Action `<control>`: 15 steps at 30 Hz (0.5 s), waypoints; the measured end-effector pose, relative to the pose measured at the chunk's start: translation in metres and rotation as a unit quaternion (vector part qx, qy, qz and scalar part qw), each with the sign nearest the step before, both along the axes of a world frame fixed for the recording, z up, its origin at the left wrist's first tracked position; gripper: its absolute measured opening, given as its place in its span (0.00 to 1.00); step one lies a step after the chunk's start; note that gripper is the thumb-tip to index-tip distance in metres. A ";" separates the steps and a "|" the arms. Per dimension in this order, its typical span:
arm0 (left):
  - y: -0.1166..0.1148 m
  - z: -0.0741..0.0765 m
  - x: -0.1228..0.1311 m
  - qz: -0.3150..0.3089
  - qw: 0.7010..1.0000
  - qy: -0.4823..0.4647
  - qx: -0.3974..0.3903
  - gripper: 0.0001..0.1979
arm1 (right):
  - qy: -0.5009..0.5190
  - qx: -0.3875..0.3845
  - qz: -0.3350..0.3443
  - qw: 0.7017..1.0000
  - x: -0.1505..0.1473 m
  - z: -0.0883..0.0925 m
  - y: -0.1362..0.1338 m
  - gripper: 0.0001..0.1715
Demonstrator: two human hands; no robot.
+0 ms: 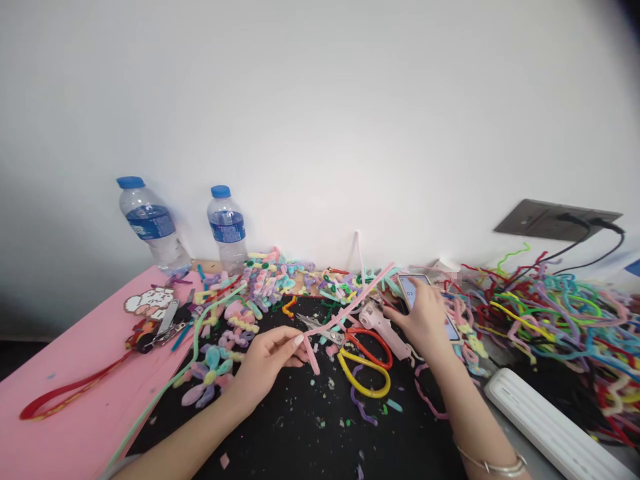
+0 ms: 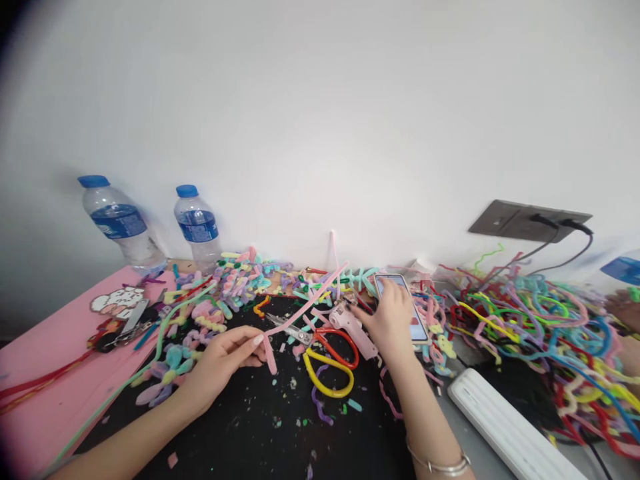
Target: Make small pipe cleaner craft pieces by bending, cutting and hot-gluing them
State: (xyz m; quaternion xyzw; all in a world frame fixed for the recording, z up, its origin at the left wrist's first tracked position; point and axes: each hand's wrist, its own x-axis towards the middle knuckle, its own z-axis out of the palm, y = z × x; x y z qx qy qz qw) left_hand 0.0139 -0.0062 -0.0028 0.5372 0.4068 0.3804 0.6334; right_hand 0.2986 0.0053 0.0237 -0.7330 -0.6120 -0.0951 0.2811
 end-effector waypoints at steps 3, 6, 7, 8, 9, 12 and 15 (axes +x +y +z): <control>0.000 -0.001 0.001 -0.027 1.000 0.013 0.001 0.11 | 0.188 -0.031 0.244 0.951 -0.037 -0.002 -0.019 0.32; -0.003 0.001 0.003 -0.067 0.997 0.041 0.018 0.12 | 0.309 -0.043 0.350 0.883 -0.070 -0.008 -0.037 0.25; -0.004 0.002 0.003 -0.080 0.995 0.051 0.024 0.12 | 0.333 -0.043 0.339 0.879 -0.077 -0.012 -0.041 0.18; -0.005 0.003 0.004 -0.090 0.994 0.059 0.026 0.12 | 0.348 -0.038 0.321 0.880 -0.082 -0.015 -0.044 0.10; -0.006 0.003 0.004 -0.096 0.993 0.064 0.024 0.12 | 0.353 -0.036 0.309 0.882 -0.085 -0.018 -0.045 0.06; -0.005 0.000 0.005 -0.095 0.993 0.071 -0.003 0.11 | 0.382 -0.036 0.274 0.882 -0.086 -0.027 -0.044 0.06; -0.002 -0.003 0.005 -0.085 0.994 0.069 -0.029 0.12 | 0.428 -0.038 0.246 0.869 -0.086 -0.029 -0.042 0.07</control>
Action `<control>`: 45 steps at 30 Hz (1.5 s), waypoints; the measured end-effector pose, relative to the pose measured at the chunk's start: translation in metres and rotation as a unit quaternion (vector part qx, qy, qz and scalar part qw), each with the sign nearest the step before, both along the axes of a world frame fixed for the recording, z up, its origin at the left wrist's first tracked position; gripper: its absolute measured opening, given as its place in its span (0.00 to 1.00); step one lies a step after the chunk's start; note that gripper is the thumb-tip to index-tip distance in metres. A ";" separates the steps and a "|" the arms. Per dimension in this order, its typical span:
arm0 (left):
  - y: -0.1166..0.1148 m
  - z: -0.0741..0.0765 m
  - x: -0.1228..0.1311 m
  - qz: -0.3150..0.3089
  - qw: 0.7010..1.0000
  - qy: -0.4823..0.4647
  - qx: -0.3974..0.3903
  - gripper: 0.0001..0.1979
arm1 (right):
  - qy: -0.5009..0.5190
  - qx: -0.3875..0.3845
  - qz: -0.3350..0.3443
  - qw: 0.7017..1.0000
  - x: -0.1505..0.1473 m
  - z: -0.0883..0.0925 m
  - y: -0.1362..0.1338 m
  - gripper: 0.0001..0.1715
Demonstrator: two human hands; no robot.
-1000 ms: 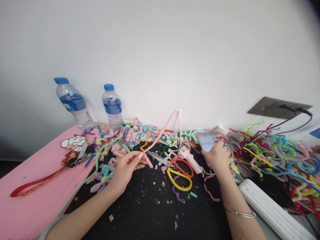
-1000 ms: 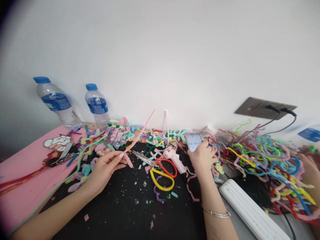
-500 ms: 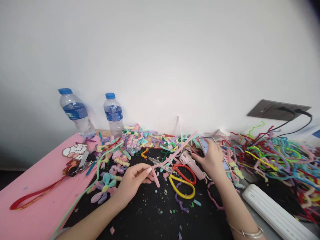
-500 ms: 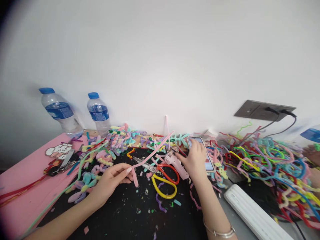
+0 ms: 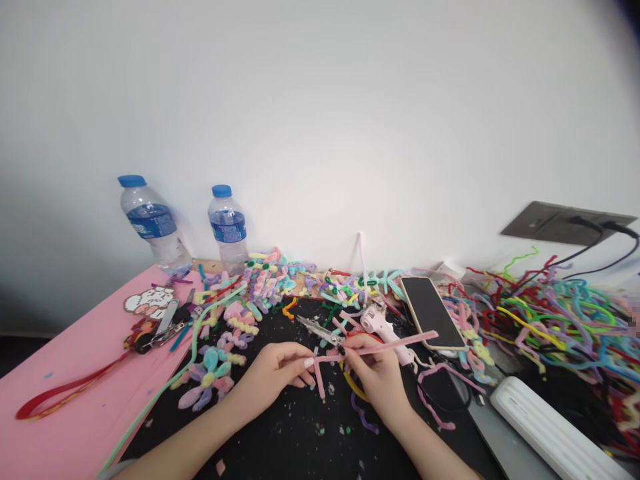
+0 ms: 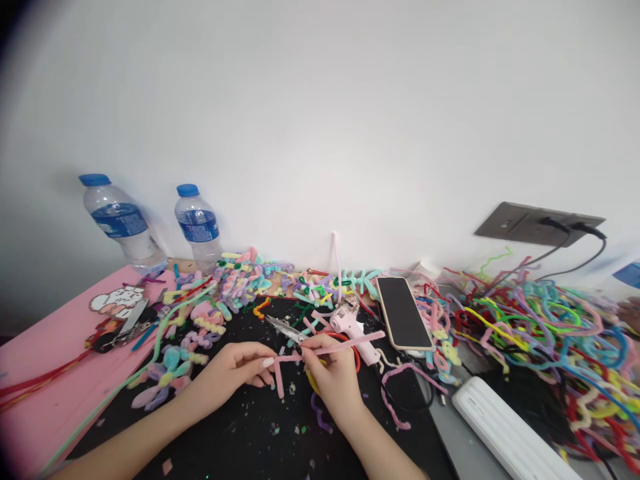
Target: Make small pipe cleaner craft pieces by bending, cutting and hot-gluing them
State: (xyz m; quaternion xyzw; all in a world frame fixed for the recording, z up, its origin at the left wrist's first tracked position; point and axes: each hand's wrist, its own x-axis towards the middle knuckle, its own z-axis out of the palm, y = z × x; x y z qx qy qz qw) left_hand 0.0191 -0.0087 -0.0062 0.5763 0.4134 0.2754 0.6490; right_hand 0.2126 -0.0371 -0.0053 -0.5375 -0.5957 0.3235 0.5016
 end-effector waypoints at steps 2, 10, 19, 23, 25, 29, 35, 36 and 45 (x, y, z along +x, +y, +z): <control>0.001 -0.001 0.000 0.001 1.000 0.004 -0.003 0.12 | 0.026 -0.010 -0.003 1.000 -0.002 0.000 -0.001 0.07; 0.000 -0.001 -0.001 -0.010 1.000 0.024 -0.001 0.13 | 0.051 -0.031 0.007 0.998 -0.007 -0.004 -0.006 0.07; 0.002 -0.006 0.001 -0.013 1.000 0.015 -0.013 0.13 | 0.025 -0.008 -0.029 0.999 -0.007 -0.006 -0.004 0.10; 0.003 -0.010 0.004 -0.006 1.000 0.010 -0.014 0.15 | 0.009 0.021 -0.021 1.000 -0.006 -0.014 -0.002 0.10; 0.007 -0.015 0.005 0.003 1.000 0.005 -0.003 0.15 | 0.030 0.045 -0.025 0.998 -0.005 -0.021 0.001 0.12; 0.017 -0.020 0.008 0.022 1.000 -0.009 0.011 0.16 | 0.061 0.061 -0.008 0.996 -0.004 -0.032 0.012 0.16; 0.032 0.004 0.015 0.079 0.994 -0.024 0.077 0.16 | 0.017 0.062 -0.002 0.998 -0.005 -0.018 0.033 0.15; 0.035 0.008 0.017 0.084 0.992 -0.025 0.094 0.15 | 0.001 0.077 -0.022 0.997 -0.006 -0.014 0.035 0.15; 0.054 -0.020 0.032 0.116 0.988 -0.098 0.029 0.22 | -0.065 0.173 -0.054 0.981 0.001 -0.039 0.045 0.09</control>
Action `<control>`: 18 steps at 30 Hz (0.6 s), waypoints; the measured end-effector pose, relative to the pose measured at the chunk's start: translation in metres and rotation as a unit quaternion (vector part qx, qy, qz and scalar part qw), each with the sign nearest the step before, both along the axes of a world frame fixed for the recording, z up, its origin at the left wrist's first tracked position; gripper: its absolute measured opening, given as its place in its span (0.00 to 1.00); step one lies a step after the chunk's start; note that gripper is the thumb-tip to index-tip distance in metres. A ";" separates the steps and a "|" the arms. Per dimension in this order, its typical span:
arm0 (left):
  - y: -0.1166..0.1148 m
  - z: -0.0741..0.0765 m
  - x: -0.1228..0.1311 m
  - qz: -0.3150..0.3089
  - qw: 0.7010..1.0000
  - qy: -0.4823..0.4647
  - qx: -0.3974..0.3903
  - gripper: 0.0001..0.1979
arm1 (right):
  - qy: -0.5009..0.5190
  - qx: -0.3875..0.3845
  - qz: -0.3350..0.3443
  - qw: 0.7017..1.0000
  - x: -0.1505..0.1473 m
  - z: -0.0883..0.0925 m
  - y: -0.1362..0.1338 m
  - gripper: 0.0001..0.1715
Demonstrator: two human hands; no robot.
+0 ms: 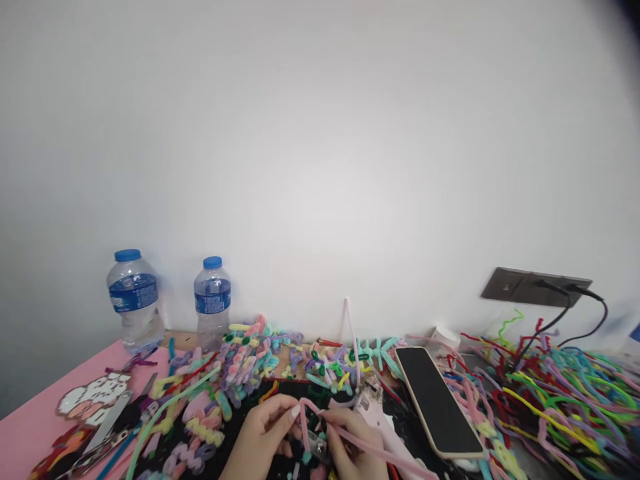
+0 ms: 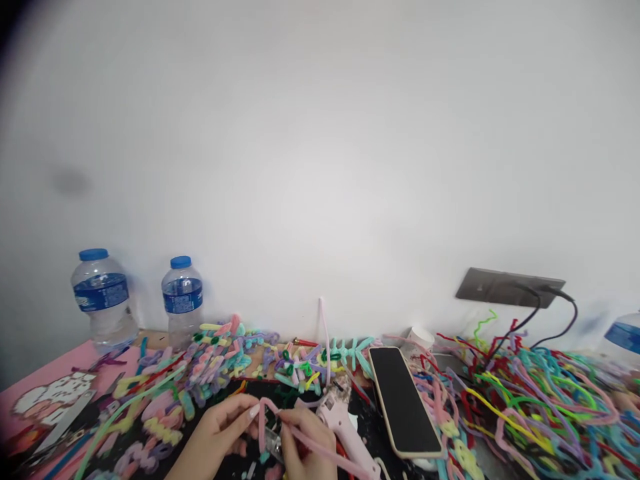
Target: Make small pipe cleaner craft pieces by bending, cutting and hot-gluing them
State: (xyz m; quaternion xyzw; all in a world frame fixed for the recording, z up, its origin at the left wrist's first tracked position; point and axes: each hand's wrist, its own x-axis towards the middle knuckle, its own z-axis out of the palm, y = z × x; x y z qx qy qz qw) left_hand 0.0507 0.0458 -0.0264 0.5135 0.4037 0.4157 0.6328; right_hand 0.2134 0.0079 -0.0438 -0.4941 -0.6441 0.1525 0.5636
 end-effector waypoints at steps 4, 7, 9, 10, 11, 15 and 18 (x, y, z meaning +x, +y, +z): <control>-0.001 -0.007 -0.007 0.000 0.999 -0.009 -0.047 0.23 | -0.016 0.017 0.009 1.000 0.000 -0.009 0.000 0.09; -0.002 -0.006 -0.011 -0.002 0.998 -0.002 -0.061 0.24 | -0.011 0.026 0.043 0.999 -0.002 -0.006 -0.001 0.09; -0.002 -0.005 -0.011 -0.008 0.998 0.003 -0.061 0.25 | -0.012 0.026 0.066 0.997 -0.002 0.000 -0.003 0.10; -0.002 -0.005 -0.011 -0.011 0.998 0.003 -0.060 0.24 | -0.015 0.023 0.075 0.997 -0.002 0.003 -0.003 0.10; -0.002 -0.005 -0.011 -0.012 0.998 0.002 -0.059 0.24 | -0.021 0.017 0.082 0.996 -0.001 0.006 -0.004 0.11; -0.003 -0.002 -0.010 -0.010 0.998 -0.002 -0.065 0.23 | -0.071 0.006 0.119 0.990 0.002 0.017 -0.004 0.14; -0.003 0.001 -0.010 -0.009 0.997 -0.007 -0.072 0.23 | -0.075 0.024 0.117 0.990 0.003 0.023 -0.003 0.14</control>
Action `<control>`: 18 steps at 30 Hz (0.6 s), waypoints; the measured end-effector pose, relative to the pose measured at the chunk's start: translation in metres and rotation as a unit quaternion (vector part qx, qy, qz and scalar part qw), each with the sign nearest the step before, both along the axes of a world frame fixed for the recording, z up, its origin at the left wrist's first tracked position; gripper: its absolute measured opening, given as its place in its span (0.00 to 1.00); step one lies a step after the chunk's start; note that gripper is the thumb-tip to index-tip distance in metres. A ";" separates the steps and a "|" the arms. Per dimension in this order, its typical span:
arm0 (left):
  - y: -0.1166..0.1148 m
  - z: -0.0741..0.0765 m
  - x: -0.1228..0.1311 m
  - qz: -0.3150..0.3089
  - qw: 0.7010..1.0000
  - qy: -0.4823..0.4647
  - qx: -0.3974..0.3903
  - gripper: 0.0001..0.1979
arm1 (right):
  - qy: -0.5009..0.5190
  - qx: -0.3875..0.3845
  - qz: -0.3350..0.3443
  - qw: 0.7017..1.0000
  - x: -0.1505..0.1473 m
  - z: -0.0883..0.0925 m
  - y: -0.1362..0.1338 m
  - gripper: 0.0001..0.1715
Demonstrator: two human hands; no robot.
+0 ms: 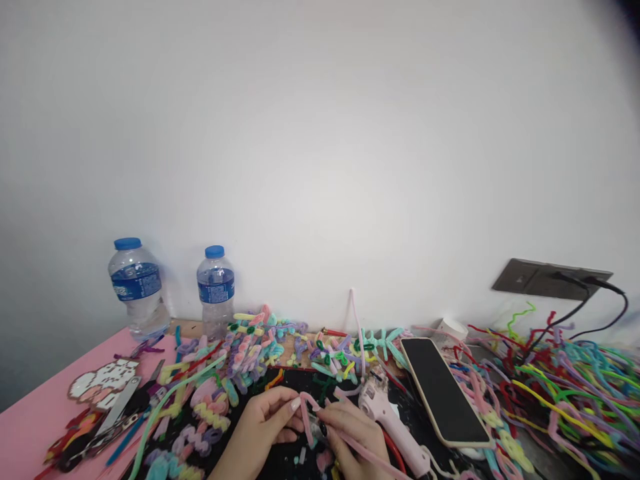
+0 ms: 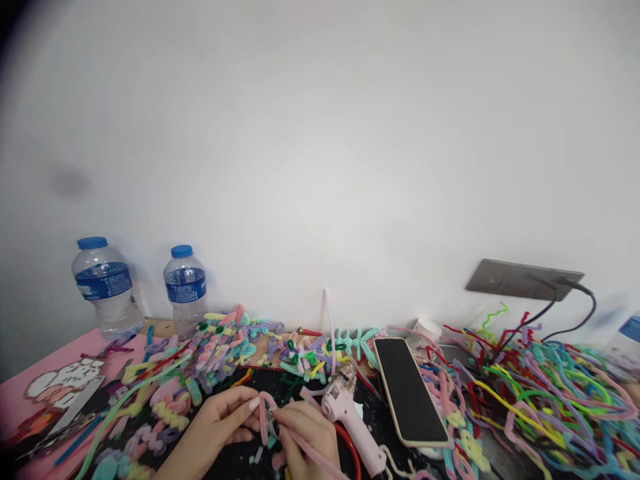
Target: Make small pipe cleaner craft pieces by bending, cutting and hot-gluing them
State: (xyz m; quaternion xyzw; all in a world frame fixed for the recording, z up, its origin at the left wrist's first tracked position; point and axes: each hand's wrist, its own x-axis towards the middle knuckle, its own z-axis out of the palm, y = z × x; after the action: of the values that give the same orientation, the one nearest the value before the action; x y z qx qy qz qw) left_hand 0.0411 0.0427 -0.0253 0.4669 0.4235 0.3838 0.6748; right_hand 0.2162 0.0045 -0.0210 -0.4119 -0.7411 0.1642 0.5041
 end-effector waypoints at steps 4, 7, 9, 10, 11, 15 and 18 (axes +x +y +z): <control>0.000 0.001 0.000 -0.008 1.000 -0.006 0.004 0.21 | 0.012 -0.028 0.006 1.000 -0.001 0.000 -0.001 0.13; -0.001 -0.001 -0.001 -0.013 1.000 -0.001 0.001 0.20 | 0.010 -0.057 0.003 0.998 -0.001 -0.003 -0.002 0.14; -0.001 -0.001 -0.002 -0.013 1.000 0.000 -0.004 0.19 | 0.005 -0.060 0.003 0.998 -0.001 -0.004 -0.003 0.14; -0.001 -0.001 -0.002 -0.012 1.000 -0.002 -0.007 0.19 | 0.002 -0.057 0.004 0.998 0.000 -0.004 -0.003 0.14; -0.001 -0.001 -0.002 -0.013 1.000 -0.002 -0.008 0.18 | -0.001 -0.053 0.003 0.999 0.001 -0.004 -0.004 0.14; -0.001 0.002 -0.002 -0.014 1.000 -0.008 -0.010 0.18 | -0.017 -0.047 -0.002 0.999 0.002 -0.001 -0.003 0.13; -0.002 0.004 -0.002 -0.013 1.000 -0.004 -0.013 0.19 | -0.014 -0.046 -0.005 0.999 0.001 0.001 -0.003 0.13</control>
State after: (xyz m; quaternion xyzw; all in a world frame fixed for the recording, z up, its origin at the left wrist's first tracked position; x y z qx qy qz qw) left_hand 0.0394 0.0407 -0.0210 0.4616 0.4199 0.3712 0.6876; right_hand 0.2172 0.0013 -0.0198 -0.4406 -0.7376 0.1905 0.4749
